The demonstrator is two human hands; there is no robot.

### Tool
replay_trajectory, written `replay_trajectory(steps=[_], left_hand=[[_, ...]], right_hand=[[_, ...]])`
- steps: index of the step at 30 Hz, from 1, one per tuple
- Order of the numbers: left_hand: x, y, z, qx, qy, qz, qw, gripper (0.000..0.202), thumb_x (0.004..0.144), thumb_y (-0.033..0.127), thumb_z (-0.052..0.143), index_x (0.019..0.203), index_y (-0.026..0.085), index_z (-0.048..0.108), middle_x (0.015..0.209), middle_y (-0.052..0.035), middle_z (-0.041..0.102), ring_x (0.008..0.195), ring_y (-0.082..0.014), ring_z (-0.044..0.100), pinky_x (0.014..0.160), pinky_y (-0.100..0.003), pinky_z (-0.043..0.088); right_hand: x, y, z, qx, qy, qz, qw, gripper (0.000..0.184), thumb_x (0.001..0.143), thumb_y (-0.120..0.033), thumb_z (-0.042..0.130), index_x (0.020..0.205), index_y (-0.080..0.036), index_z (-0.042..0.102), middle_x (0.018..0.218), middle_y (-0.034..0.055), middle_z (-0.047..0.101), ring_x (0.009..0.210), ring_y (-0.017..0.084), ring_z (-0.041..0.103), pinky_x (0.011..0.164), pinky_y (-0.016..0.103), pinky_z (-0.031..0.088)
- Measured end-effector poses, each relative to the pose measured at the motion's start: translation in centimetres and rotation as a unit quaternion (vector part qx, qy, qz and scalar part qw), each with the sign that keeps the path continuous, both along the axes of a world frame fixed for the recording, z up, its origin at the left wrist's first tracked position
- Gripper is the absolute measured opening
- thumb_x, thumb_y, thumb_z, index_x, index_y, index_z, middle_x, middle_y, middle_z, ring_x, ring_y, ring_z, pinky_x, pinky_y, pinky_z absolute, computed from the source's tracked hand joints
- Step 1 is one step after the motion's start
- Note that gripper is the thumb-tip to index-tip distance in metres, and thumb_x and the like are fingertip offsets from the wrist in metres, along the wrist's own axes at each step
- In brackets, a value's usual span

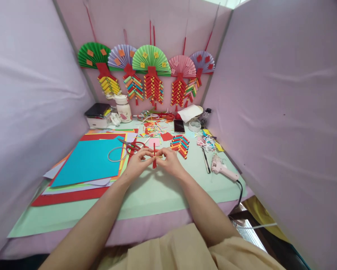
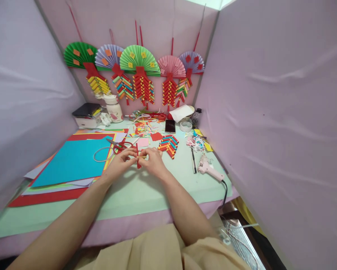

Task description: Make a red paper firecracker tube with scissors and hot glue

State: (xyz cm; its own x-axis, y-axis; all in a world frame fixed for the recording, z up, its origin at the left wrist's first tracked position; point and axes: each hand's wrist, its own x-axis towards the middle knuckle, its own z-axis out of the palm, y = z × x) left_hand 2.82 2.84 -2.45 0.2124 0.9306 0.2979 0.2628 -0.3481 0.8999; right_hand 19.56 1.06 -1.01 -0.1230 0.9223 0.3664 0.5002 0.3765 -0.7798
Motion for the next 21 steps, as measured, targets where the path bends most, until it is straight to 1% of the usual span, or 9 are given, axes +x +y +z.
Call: replay_trajectory(steps=[5, 6, 8, 10, 13, 15, 17, 18, 21], left_hand=[[0.1, -0.2, 0.1, -0.005, -0.008, 0.004, 1.0, 0.016, 0.069, 0.035, 0.071, 0.072, 0.02, 0.068, 0.108, -0.0075, 0.064, 0.108, -0.0245, 0.057, 0.082, -0.032, 0.044], [0.1, -0.2, 0.2, -0.005, -0.022, 0.014, 1.0, 0.015, 0.067, 0.034, 0.073, 0.071, 0.02, 0.068, 0.106, -0.007, 0.065, 0.106, -0.024, 0.057, 0.083, -0.031, 0.044], [0.0, 0.0, 0.3, -0.014, -0.088, 0.051, 0.995, 0.016, 0.065, 0.033, 0.074, 0.07, 0.019, 0.067, 0.097, -0.0057, 0.067, 0.097, -0.0221, 0.06, 0.081, -0.03, 0.044], [-0.4, 0.5, 0.7, -0.039, -0.213, 0.109, 0.97, 0.02, 0.063, 0.033, 0.076, 0.073, 0.018, 0.066, 0.086, -0.0033, 0.067, 0.085, -0.0187, 0.062, 0.076, -0.029, 0.044], [-1.6, 1.2, 1.7, -0.067, -0.412, 0.18, 0.891, 0.027, 0.056, 0.029, 0.079, 0.076, 0.017, 0.064, 0.073, 0.0015, 0.065, 0.071, -0.0132, 0.06, 0.07, -0.026, 0.044], [-2.4, 1.5, 2.5, -0.069, -0.489, 0.2, 0.847, 0.029, 0.053, 0.024, 0.079, 0.075, 0.017, 0.062, 0.07, 0.0034, 0.064, 0.068, -0.0109, 0.06, 0.067, -0.023, 0.044], [-3.1, 1.5, 3.2, -0.069, -0.528, 0.204, 0.822, 0.028, 0.052, 0.022, 0.08, 0.073, 0.017, 0.062, 0.07, 0.004, 0.064, 0.068, -0.01, 0.06, 0.064, -0.022, 0.042], [-3.3, 1.5, 3.4, -0.069, -0.537, 0.201, 0.816, 0.028, 0.051, 0.021, 0.081, 0.072, 0.017, 0.063, 0.07, 0.0039, 0.065, 0.068, -0.01, 0.061, 0.064, -0.021, 0.042], [-3.6, 1.5, 3.4, -0.073, -0.542, 0.184, 0.817, 0.028, 0.05, 0.02, 0.083, 0.072, 0.016, 0.065, 0.071, 0.0024, 0.067, 0.068, -0.0102, 0.061, 0.062, -0.021, 0.042]], right_hand=[[0.0, 0.0, -0.4, 0.001, 0.008, 0.012, 1.0, 0.006, 0.076, -0.025, 0.06, 0.073, -0.02, 0.061, 0.079, -0.0013, 0.065, 0.086, 0.017, 0.054, 0.082, 0.03, 0.036], [0.1, 0.0, -0.4, 0.003, 0.015, 0.012, 1.0, 0.007, 0.076, -0.027, 0.06, 0.077, -0.02, 0.062, 0.082, -0.0007, 0.065, 0.087, 0.017, 0.054, 0.082, 0.031, 0.037], [0.5, 0.1, -0.3, 0.015, 0.038, 0.007, 0.999, 0.019, 0.075, -0.032, 0.063, 0.091, -0.02, 0.063, 0.092, 0.0012, 0.065, 0.089, 0.017, 0.055, 0.083, 0.031, 0.04], [1.0, 0.3, -0.3, 0.026, 0.075, -0.013, 0.997, 0.033, 0.074, -0.038, 0.064, 0.102, -0.019, 0.061, 0.101, 0.0039, 0.063, 0.088, 0.017, 0.056, 0.082, 0.031, 0.043], [1.4, 1.3, 0.0, 0.021, 0.111, -0.061, 0.992, 0.029, 0.081, -0.039, 0.056, 0.097, -0.017, 0.061, 0.096, 0.0059, 0.064, 0.084, 0.017, 0.058, 0.077, 0.03, 0.046], [0.8, 2.4, 0.4, 0.015, 0.034, -0.069, 0.997, 0.026, 0.087, -0.033, 0.044, 0.094, -0.016, 0.061, 0.093, 0.0061, 0.065, 0.084, 0.016, 0.059, 0.077, 0.03, 0.047], [-0.9, 3.8, 1.0, 0.01, -0.096, -0.037, 0.995, 0.027, 0.089, -0.025, 0.037, 0.095, -0.016, 0.062, 0.093, 0.0054, 0.066, 0.085, 0.015, 0.059, 0.077, 0.029, 0.047], [-2.0, 4.5, 1.3, 0.008, -0.157, -0.012, 0.987, 0.026, 0.088, -0.023, 0.038, 0.095, -0.017, 0.063, 0.095, 0.0049, 0.066, 0.086, 0.015, 0.059, 0.078, 0.028, 0.046], [-6.1, 6.8, 1.9, -0.005, -0.253, 0.039, 0.967, 0.017, 0.084, -0.022, 0.049, 0.09, -0.018, 0.065, 0.097, 0.0047, 0.068, 0.09, 0.015, 0.059, 0.079, 0.024, 0.043]])
